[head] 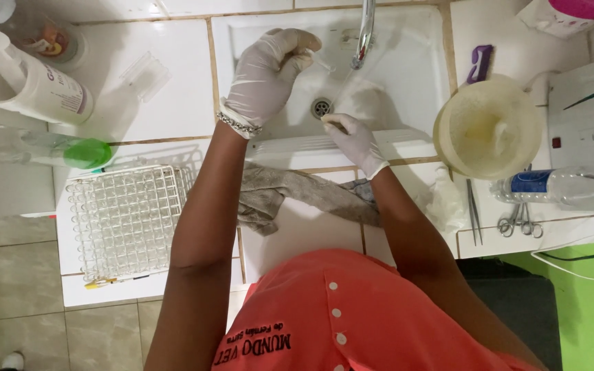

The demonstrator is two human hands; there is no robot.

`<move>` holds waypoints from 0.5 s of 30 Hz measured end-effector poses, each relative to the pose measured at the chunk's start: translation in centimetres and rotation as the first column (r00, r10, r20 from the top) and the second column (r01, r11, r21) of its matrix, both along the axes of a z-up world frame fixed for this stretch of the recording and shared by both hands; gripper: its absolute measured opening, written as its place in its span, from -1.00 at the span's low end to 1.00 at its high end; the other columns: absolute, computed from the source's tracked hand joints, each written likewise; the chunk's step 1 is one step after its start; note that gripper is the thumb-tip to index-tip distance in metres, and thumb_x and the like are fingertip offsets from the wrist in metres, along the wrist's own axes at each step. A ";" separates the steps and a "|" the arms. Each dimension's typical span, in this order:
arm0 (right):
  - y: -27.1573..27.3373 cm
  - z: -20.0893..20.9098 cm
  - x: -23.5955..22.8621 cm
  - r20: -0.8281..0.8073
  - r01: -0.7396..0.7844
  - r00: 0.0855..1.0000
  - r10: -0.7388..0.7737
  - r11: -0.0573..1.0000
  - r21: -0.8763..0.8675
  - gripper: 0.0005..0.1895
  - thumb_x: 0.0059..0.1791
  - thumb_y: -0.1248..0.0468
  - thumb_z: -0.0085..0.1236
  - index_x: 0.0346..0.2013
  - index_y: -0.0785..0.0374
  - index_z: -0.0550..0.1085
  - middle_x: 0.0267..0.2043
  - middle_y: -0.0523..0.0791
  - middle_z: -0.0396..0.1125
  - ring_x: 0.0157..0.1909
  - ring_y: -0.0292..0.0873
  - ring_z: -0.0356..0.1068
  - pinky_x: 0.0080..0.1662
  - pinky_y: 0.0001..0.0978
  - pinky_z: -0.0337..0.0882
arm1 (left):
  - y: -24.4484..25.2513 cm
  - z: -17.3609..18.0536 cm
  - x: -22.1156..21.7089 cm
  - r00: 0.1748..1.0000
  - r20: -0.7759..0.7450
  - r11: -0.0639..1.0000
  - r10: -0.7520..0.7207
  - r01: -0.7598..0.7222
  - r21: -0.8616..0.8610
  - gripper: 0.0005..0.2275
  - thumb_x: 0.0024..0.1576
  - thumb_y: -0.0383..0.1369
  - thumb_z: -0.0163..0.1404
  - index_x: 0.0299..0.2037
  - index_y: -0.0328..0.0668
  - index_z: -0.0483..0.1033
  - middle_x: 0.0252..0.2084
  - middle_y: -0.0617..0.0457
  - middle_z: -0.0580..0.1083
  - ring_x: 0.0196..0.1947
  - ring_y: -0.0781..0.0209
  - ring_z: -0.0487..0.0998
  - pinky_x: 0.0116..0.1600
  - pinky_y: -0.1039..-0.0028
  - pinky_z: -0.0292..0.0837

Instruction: Washing and rinsing small laboratory or medical vials in a sink using a cloth and running water.

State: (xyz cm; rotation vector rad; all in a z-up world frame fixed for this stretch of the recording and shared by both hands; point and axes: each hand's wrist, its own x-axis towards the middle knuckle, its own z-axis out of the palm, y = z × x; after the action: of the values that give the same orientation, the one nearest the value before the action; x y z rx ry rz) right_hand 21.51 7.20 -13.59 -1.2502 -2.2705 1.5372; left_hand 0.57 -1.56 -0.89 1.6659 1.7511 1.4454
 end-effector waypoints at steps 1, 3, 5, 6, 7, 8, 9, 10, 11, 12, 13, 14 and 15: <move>0.0 0.0 0.0 0.009 -0.017 1.000 0.017 1.000 0.010 -0.65 0.04 0.09 0.05 0.08 0.01 0.55 0.17 -0.23 0.47 0.20 -0.27 0.40 0.24 -0.42 0.35 | -0.2 -0.2 0.1 0.991 0.131 1.000 -0.004 0.003 0.008 -0.77 0.22 -0.56 -0.05 -0.01 -0.06 0.55 -0.08 0.06 0.49 -0.12 0.26 0.55 0.09 0.46 0.52; 0.0 0.2 0.1 0.017 -0.038 0.999 0.038 0.999 0.021 -0.65 0.04 0.09 0.03 0.10 0.01 0.54 0.19 -0.22 0.45 0.23 -0.25 0.39 0.26 -0.37 0.34 | -0.6 -0.2 0.1 0.966 0.258 1.000 -0.005 0.001 0.017 -0.79 0.23 -0.56 -0.04 0.01 -0.12 0.56 -0.04 0.04 0.49 -0.08 0.28 0.54 0.13 0.50 0.53; -0.1 0.4 0.0 0.012 -0.024 1.000 0.024 1.000 0.008 -0.66 0.04 0.11 0.04 0.08 0.00 0.55 0.19 -0.24 0.46 0.24 -0.27 0.38 0.27 -0.40 0.31 | -1.5 0.2 -0.1 0.889 0.435 0.981 -0.146 0.074 0.179 -0.83 0.30 -0.50 0.02 0.05 -0.10 0.54 0.03 0.13 0.53 0.02 0.34 0.51 0.23 0.53 0.45; -0.2 0.4 0.1 0.014 -0.047 0.999 0.047 0.999 0.009 -0.66 0.04 0.11 0.04 0.08 0.00 0.55 0.19 -0.24 0.46 0.24 -0.27 0.38 0.27 -0.40 0.31 | -1.7 0.0 0.1 0.891 0.436 0.982 -0.126 0.051 0.180 -0.83 0.30 -0.50 0.02 0.05 -0.10 0.54 0.03 0.13 0.53 0.02 0.34 0.51 0.23 0.53 0.45; -0.2 0.5 0.1 0.007 -0.037 0.999 0.037 0.999 0.026 -0.67 0.04 0.11 0.04 0.06 0.03 0.56 0.18 -0.23 0.46 0.23 -0.27 0.38 0.25 -0.41 0.32 | -2.0 -0.2 0.2 0.891 0.441 0.983 -0.110 0.034 0.178 -0.86 0.28 -0.45 0.02 0.00 -0.08 0.54 0.00 0.13 0.52 -0.01 0.30 0.50 0.17 0.48 0.47; -0.2 0.6 -0.2 -0.004 -0.032 0.999 0.033 0.998 0.045 -0.67 0.04 0.12 0.03 0.04 0.05 0.57 0.16 -0.23 0.46 0.22 -0.27 0.39 0.23 -0.42 0.32 | -2.3 -0.4 0.1 0.892 0.442 0.984 -0.091 0.013 0.177 -0.89 0.27 -0.41 0.03 -0.04 -0.05 0.54 -0.04 0.14 0.51 -0.04 0.27 0.49 0.11 0.44 0.49; 0.2 -0.2 0.0 -0.005 -0.059 0.998 0.060 0.997 0.047 -0.67 0.04 0.12 0.03 0.04 0.05 0.57 0.16 -0.23 0.46 0.22 -0.27 0.39 0.23 -0.42 0.32 | -1.4 -1.3 1.2 0.895 0.441 0.984 -0.068 -0.013 0.179 -0.89 0.27 -0.41 0.03 -0.04 -0.05 0.54 -0.04 0.14 0.51 -0.04 0.27 0.49 0.11 0.44 0.49; 0.4 -1.0 0.0 0.011 -0.049 0.999 0.048 0.996 0.069 -0.67 0.04 0.10 0.04 0.05 0.07 0.57 0.15 -0.21 0.46 0.20 -0.26 0.39 0.22 -0.43 0.30 | -0.7 -2.3 2.3 0.953 -0.300 0.966 0.046 -0.119 -0.228 -0.81 0.22 -0.45 0.03 0.03 -0.10 0.51 -0.12 0.08 0.55 -0.16 0.15 0.58 -0.02 0.33 0.51; 0.6 -1.8 0.0 0.026 -0.039 0.999 0.036 0.995 0.093 -0.66 0.05 0.09 0.05 0.05 0.09 0.56 0.13 -0.19 0.46 0.18 -0.25 0.39 0.21 -0.45 0.29 | -0.1 -3.4 3.2 0.507 -0.843 0.774 -0.181 -0.455 -0.440 -0.72 0.16 -0.49 0.03 0.09 -0.16 0.48 -0.21 0.02 0.60 -0.27 0.04 0.67 -0.16 0.22 0.54; 0.7 -2.3 0.4 0.032 -0.093 0.995 0.090 0.992 0.084 -0.66 0.05 0.09 0.05 0.05 0.09 0.56 0.13 -0.19 0.46 0.18 -0.25 0.39 0.21 -0.45 0.29 | -0.2 -4.8 4.1 0.522 -0.838 0.745 -0.160 -0.493 -0.450 -0.72 0.16 -0.49 0.03 0.09 -0.16 0.48 -0.21 0.02 0.60 -0.27 0.04 0.67 -0.16 0.22 0.54; 0.9 -2.8 0.7 0.051 -0.036 0.998 0.030 0.994 0.105 -0.67 0.06 0.02 0.12 0.06 0.01 0.55 0.13 -0.13 0.44 0.21 -0.13 0.37 0.26 -0.30 0.29 | -0.2 -6.1 4.8 0.672 -0.740 0.807 0.033 -0.455 -0.377 -0.91 0.14 -0.43 -0.01 -0.21 -0.08 0.55 -0.40 0.08 0.58 -0.38 0.06 0.67 -0.25 0.21 0.52; 1.0 -3.4 0.6 0.056 0.035 0.998 -0.042 0.991 0.127 -0.68 0.06 -0.04 0.19 0.06 -0.07 0.55 0.14 -0.08 0.42 0.25 -0.01 0.35 0.31 -0.15 0.29 | 0.1 -7.4 5.2 0.777 -0.596 0.859 0.205 -0.434 -0.270 -0.80 0.12 -0.37 -0.05 -0.51 -0.01 0.62 -0.59 0.16 0.55 -0.50 0.09 0.67 -0.35 0.20 0.51; 1.5 -4.1 0.3 0.051 -0.005 0.999 0.000 0.993 0.116 -0.68 0.06 -0.04 0.19 0.06 -0.07 0.55 0.14 -0.08 0.42 0.25 -0.01 0.35 0.31 -0.15 0.29 | -1.3 -7.6 5.0 0.764 -0.602 0.838 0.230 -0.471 -0.277 -0.80 0.12 -0.37 -0.05 -0.51 -0.01 0.62 -0.59 0.16 0.55 -0.50 0.09 0.67 -0.35 0.20 0.51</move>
State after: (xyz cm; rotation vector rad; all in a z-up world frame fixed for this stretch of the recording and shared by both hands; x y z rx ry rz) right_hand 21.85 8.66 -17.64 -1.2693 -2.3560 1.3665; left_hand 5.57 -2.90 -8.45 1.6563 2.5966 0.6251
